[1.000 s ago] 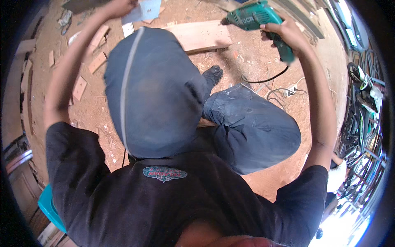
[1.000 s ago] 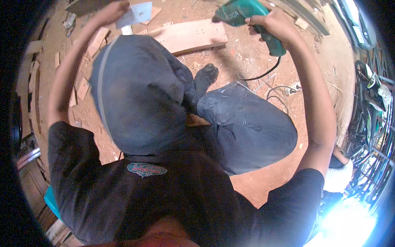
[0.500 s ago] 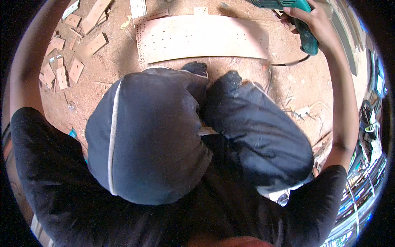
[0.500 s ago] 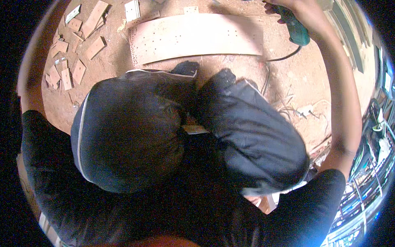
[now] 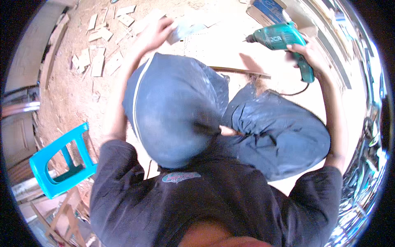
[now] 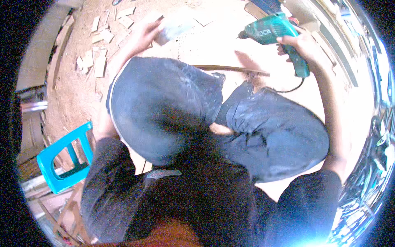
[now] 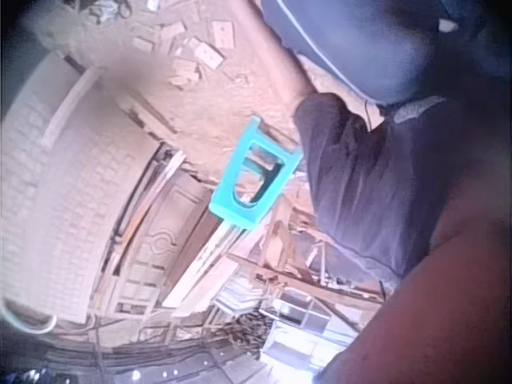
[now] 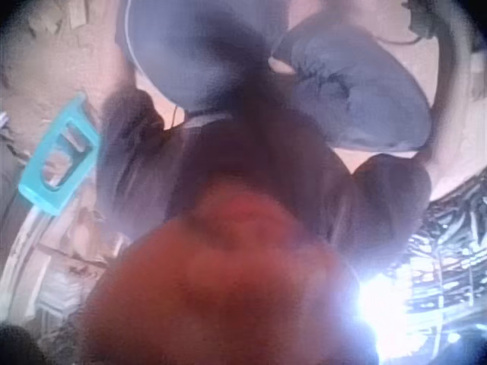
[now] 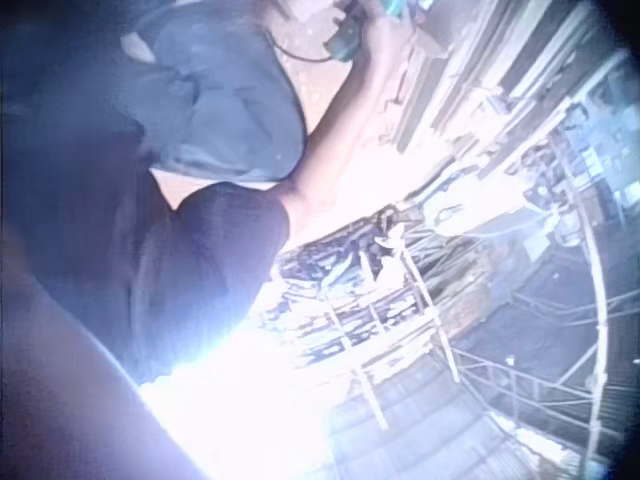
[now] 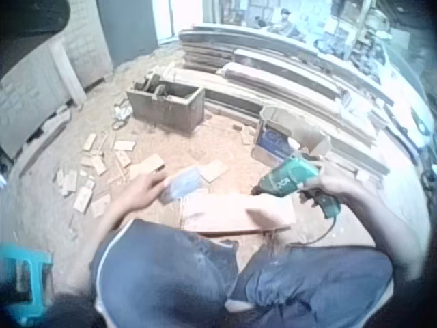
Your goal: The person drills holes into a piece of wood using a handheld power drill and wipes the surface with a small cloth.
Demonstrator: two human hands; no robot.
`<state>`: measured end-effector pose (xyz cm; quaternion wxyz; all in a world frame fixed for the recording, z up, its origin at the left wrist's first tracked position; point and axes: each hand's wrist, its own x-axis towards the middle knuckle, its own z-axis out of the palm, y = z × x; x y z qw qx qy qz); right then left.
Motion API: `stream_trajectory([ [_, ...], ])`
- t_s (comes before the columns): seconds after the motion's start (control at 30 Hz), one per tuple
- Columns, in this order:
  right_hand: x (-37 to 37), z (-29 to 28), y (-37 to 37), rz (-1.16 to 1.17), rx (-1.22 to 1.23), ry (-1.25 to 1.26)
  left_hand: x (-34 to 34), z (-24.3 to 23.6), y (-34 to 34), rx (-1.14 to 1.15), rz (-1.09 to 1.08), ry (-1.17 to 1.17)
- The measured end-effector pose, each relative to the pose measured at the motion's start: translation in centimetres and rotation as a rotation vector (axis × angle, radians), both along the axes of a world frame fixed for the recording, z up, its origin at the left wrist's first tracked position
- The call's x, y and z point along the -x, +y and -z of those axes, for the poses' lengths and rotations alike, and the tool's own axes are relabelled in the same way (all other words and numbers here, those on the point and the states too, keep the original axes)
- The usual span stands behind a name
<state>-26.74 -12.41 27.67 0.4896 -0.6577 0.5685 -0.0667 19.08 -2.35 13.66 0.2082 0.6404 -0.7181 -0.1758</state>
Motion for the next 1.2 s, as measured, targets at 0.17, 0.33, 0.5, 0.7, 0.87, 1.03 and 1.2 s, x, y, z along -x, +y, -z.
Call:
stream_trajectory([
  [0.17,1.0,-0.4,1.7,-0.027,0.040,0.063,0.4,3.3,7.9,0.037,-0.224,0.083],
  [0.33,2.8,-0.1,3.2,-0.061,0.158,0.082,1.8,4.6,11.1,0.080,-0.293,0.141],
  [0.5,3.3,-0.4,6.4,0.029,0.065,-0.010,0.9,5.2,15.8,0.082,-0.391,0.167],
  [0.7,6.3,-1.6,7.3,0.007,0.084,0.031,2.4,6.3,20.8,0.038,-0.452,0.223],
  [0.87,5.2,0.0,3.5,-0.073,0.124,0.070,1.8,5.1,21.3,0.015,-0.471,0.208],
  [1.03,4.9,1.1,1.1,-0.047,0.131,-0.073,-0.2,2.8,19.0,-0.025,-0.471,0.148],
  [1.2,4.5,0.5,1.7,-0.046,0.173,-0.069,-2.0,0.2,15.6,-0.041,-0.422,0.076],
])
